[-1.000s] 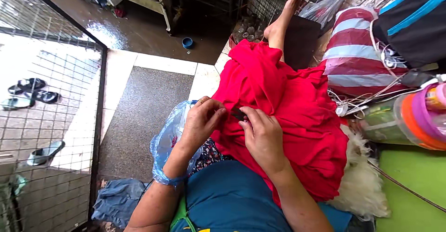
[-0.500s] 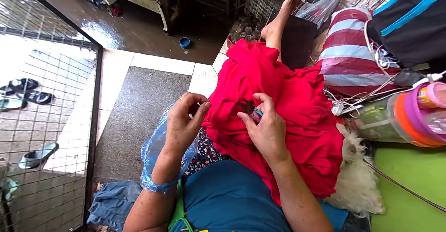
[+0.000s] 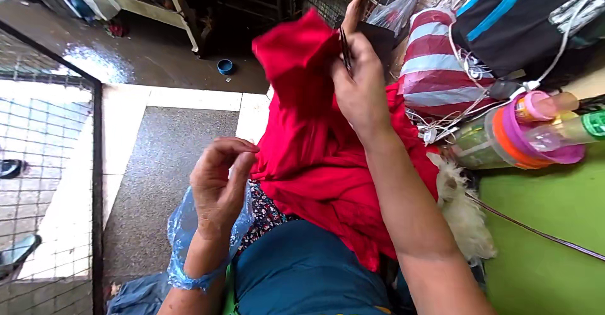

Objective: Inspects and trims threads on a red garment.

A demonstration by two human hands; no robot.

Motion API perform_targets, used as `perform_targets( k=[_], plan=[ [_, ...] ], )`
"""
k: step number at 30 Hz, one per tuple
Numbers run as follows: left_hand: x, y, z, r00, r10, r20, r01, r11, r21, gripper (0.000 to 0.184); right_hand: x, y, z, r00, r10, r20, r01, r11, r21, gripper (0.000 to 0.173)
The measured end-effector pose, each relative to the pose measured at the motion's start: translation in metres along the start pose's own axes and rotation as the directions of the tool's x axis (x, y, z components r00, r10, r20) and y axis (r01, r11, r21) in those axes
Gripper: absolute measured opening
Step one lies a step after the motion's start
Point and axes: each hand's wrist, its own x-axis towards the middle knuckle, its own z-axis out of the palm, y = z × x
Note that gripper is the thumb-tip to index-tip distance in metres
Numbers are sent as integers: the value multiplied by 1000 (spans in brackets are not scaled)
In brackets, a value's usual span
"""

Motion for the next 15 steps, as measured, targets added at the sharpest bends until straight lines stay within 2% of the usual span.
perform_targets(
  k=[3, 5, 8, 11, 13, 15],
  plan=[
    [-5, -14, 13, 962, -135, 236, 96, 981, 170, 26, 12, 27, -1, 985, 157, 74, -161, 985, 56, 60],
    [-9, -21, 18, 914, -231, 335, 129, 946, 299, 29, -5, 31, -18, 980, 180, 82, -184, 982, 45, 66],
    [-10, -23, 11, 873, -269, 406, 132, 933, 334, 30, -46, 36, -75, 985, 171, -26, -171, 985, -14, 46],
    [-9, -28, 6, 876, -271, 399, 154, 941, 301, 35, -100, 47, -142, 948, 237, -213, -258, 963, -73, 20],
    [-8, -28, 8, 882, -280, 379, 166, 938, 305, 37, -139, 50, -173, 905, 310, -291, -353, 929, -107, 12],
    [-8, -25, 9, 884, -286, 370, 171, 934, 313, 36, -175, 49, -187, 886, 350, -304, -408, 900, -153, 8]
  ],
)
